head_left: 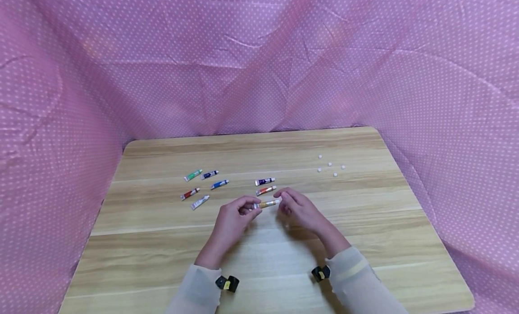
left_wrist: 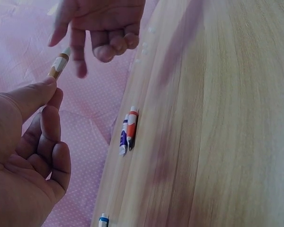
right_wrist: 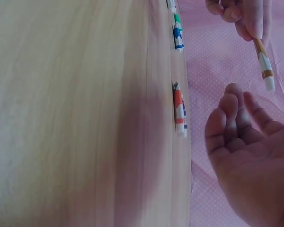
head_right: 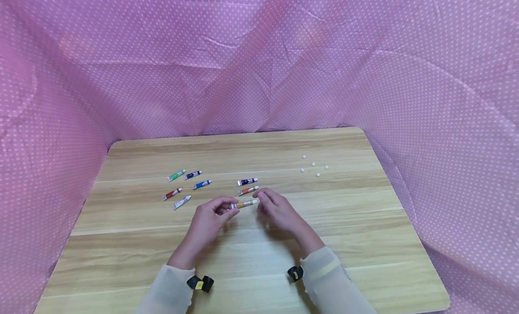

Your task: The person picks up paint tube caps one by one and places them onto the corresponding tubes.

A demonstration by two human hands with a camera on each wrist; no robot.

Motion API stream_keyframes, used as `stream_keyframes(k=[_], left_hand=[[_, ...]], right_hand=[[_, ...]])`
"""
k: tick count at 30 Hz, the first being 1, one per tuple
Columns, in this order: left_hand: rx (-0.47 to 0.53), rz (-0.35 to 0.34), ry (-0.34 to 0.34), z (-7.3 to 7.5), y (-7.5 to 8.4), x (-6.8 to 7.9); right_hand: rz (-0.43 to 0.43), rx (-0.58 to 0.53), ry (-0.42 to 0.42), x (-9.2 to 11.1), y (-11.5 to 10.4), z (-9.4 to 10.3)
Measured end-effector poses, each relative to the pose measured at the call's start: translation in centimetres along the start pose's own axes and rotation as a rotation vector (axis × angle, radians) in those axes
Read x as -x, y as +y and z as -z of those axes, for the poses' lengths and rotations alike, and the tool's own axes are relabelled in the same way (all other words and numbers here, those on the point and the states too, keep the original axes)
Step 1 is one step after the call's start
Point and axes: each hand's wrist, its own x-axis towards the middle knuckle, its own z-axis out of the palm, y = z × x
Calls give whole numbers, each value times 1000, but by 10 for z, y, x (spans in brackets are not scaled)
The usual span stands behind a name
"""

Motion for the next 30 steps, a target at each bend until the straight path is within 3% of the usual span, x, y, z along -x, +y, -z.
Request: stream_keyframes(k=[14, 22, 30], left_hand=[[10, -3, 0, 1, -1, 0], [12, -4, -18, 2, 0, 0], [15, -1, -14, 3, 1, 0]], right_hand=[[116, 48, 130, 3, -2, -1], [109, 103, 201, 3, -5, -3], [74, 93, 182, 4, -4, -3]])
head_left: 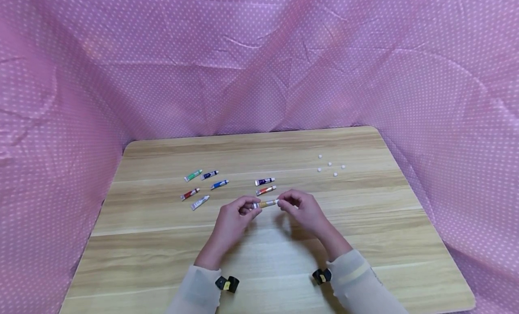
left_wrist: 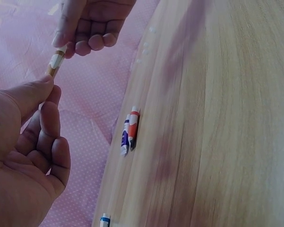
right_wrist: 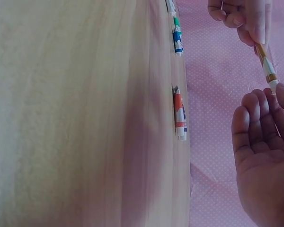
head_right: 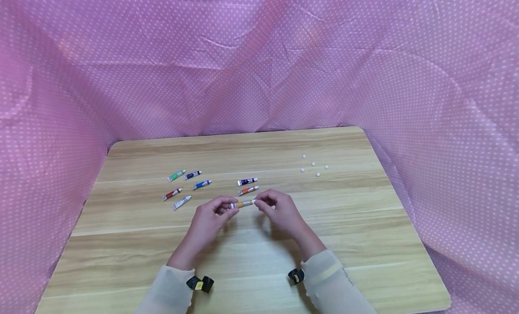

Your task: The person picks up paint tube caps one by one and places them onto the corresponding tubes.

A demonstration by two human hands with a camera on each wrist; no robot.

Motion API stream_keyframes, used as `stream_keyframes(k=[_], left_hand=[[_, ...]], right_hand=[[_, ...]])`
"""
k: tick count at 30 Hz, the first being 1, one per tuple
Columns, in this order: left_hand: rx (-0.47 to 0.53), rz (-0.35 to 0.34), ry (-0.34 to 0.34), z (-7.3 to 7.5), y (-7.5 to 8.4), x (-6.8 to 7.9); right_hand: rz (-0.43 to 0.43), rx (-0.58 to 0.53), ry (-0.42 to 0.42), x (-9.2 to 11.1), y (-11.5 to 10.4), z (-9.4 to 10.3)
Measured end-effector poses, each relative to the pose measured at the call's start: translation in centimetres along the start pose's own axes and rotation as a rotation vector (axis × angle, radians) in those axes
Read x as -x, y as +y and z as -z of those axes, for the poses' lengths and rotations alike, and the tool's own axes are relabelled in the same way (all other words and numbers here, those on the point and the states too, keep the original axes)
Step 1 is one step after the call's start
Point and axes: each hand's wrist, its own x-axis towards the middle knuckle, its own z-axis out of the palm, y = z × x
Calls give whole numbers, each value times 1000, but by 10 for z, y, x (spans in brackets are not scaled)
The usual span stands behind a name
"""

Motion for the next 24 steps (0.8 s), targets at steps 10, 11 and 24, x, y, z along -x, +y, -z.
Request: stream_keyframes(k=[10, 11, 24], left_hand=[[-2, -16, -2, -5, 1, 3], [-5, -17, -2, -5, 1, 3], [-33, -54, 35, -12, -2, 7]], right_hand=[[-59, -89, -51, 2, 3, -6], [-60, -95, -59, 2, 3, -7], [-77, -84, -117, 6, 7, -12]])
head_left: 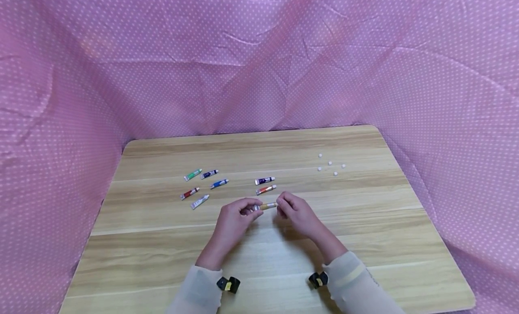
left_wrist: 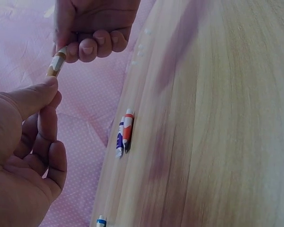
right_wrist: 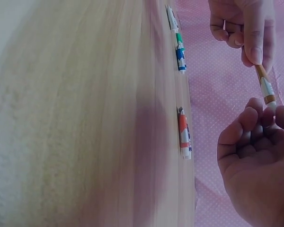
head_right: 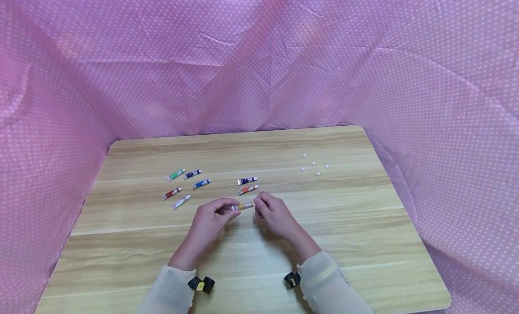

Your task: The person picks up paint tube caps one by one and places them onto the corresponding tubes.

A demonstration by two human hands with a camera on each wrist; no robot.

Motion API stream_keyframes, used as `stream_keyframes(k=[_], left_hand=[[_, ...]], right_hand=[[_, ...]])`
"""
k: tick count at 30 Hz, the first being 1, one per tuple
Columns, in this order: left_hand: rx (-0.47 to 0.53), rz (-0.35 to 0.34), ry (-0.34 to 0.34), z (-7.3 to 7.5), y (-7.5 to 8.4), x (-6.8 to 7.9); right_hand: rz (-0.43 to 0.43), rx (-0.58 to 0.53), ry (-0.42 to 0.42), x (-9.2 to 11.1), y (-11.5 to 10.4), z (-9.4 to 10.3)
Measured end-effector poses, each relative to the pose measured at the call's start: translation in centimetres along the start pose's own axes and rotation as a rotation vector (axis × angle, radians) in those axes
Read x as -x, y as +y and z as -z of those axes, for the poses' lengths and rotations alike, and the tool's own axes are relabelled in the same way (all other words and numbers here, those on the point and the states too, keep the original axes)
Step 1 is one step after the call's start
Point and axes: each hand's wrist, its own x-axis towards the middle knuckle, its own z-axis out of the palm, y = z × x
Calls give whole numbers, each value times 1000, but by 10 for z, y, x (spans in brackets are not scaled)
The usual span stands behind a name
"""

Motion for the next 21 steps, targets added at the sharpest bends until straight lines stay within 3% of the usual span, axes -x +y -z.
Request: stream_keyframes(k=[9, 21], left_hand=[[-78, -54, 19, -2, 3, 3], [-111, -97, 31, -6, 2, 4]], right_hand=[[-16, -5, -23, 1, -1, 0], [-51, -24, -15, 2, -1, -1]])
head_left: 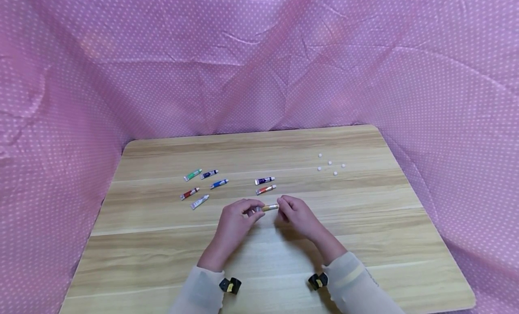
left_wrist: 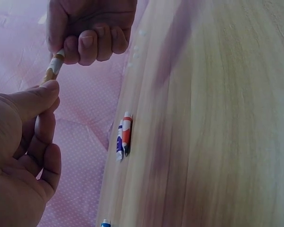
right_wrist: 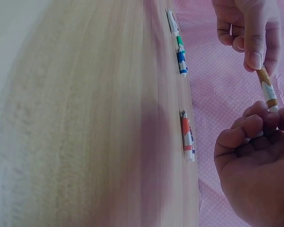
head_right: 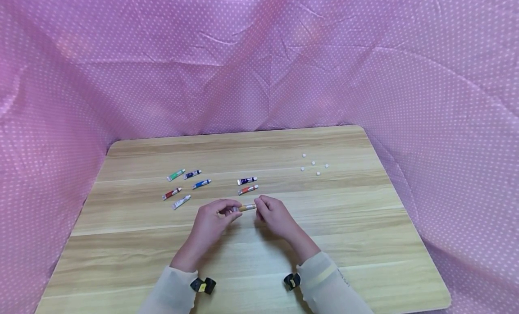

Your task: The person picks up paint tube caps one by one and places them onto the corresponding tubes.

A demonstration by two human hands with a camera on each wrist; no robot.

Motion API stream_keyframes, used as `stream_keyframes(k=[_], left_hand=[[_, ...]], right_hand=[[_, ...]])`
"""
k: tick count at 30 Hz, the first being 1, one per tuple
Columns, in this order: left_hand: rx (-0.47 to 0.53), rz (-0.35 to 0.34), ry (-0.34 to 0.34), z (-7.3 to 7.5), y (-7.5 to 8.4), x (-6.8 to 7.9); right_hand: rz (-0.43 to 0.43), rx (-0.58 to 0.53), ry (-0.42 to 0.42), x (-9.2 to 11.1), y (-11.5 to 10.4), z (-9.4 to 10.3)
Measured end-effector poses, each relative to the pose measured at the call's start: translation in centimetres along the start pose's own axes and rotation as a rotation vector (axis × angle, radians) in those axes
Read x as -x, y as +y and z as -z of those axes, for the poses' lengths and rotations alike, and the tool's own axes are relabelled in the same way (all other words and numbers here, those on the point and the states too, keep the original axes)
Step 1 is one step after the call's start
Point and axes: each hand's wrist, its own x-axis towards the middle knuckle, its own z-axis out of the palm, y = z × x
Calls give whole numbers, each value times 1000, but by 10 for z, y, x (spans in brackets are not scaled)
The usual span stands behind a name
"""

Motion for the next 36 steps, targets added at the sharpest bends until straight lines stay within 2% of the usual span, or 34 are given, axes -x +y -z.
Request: stream_keyframes(k=[8, 17, 21, 27, 36], left_hand=[[-58, -1, -15, 1, 1, -2], [-178, 0, -62, 4, 5, -9], [-217, -19, -54, 4, 4, -10], [-242, -62, -19, -1, 1, -13], [-225, -5, -66, -6, -5, -22]], right_hand=[[-14, 8, 46, -2, 1, -2], [11, 34, 76, -4, -1, -4], [4, 24, 94, -4, -1, -3], [-11, 17, 131, -5, -2, -3], [0, 35, 127, -6, 2, 2]])
